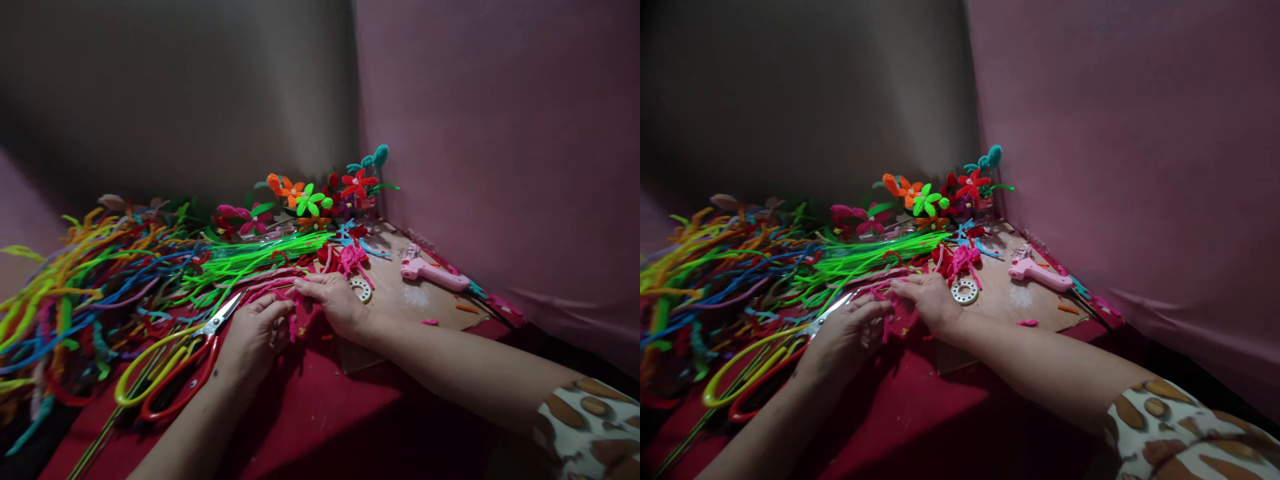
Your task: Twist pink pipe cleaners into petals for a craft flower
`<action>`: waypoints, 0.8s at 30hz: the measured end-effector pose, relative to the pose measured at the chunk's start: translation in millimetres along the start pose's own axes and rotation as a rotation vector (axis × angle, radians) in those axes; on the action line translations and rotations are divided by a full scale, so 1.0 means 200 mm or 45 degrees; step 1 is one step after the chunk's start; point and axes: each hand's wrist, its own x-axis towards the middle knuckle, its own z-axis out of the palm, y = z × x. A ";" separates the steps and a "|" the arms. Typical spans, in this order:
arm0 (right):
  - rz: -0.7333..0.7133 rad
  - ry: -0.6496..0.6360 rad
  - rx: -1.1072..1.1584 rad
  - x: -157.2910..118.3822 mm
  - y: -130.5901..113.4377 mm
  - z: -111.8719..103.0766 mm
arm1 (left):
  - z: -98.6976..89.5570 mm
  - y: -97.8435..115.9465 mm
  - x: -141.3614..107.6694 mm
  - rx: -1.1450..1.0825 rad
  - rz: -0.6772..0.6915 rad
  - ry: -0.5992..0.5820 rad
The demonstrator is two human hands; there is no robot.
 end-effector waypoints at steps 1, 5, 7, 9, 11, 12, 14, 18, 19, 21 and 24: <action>0.001 -0.002 0.019 0.01 0.00 0.00 | 0.00 0.00 0.00 0.007 0.006 0.013; 0.112 0.008 0.229 0.04 0.03 -0.01 | 0.00 0.00 -0.01 0.026 0.083 0.089; 0.144 0.056 0.271 0.04 0.03 -0.02 | 0.00 0.00 -0.01 0.037 0.118 0.108; 0.075 0.083 0.220 0.04 0.03 -0.02 | 0.00 0.00 0.00 0.043 0.145 0.111; -0.048 0.077 0.106 0.03 0.02 -0.01 | -0.01 -0.01 0.00 0.046 0.154 0.088; -0.103 0.066 0.040 0.02 0.02 -0.01 | -0.01 -0.02 0.00 0.046 0.159 0.072; -0.160 0.059 -0.081 0.01 0.01 -0.01 | -0.01 -0.02 0.00 0.064 0.169 0.048; -0.209 0.104 -0.213 0.01 0.02 -0.02 | -0.02 -0.03 0.00 0.098 0.150 0.013; -0.221 0.111 -0.234 0.01 0.02 -0.03 | -0.02 -0.03 0.00 0.096 0.140 0.009; -0.246 0.134 -0.280 0.02 0.03 -0.03 | -0.02 -0.03 -0.01 0.089 0.126 0.011; -0.247 0.148 -0.309 0.02 0.03 -0.03 | -0.01 -0.03 -0.01 0.073 0.124 0.009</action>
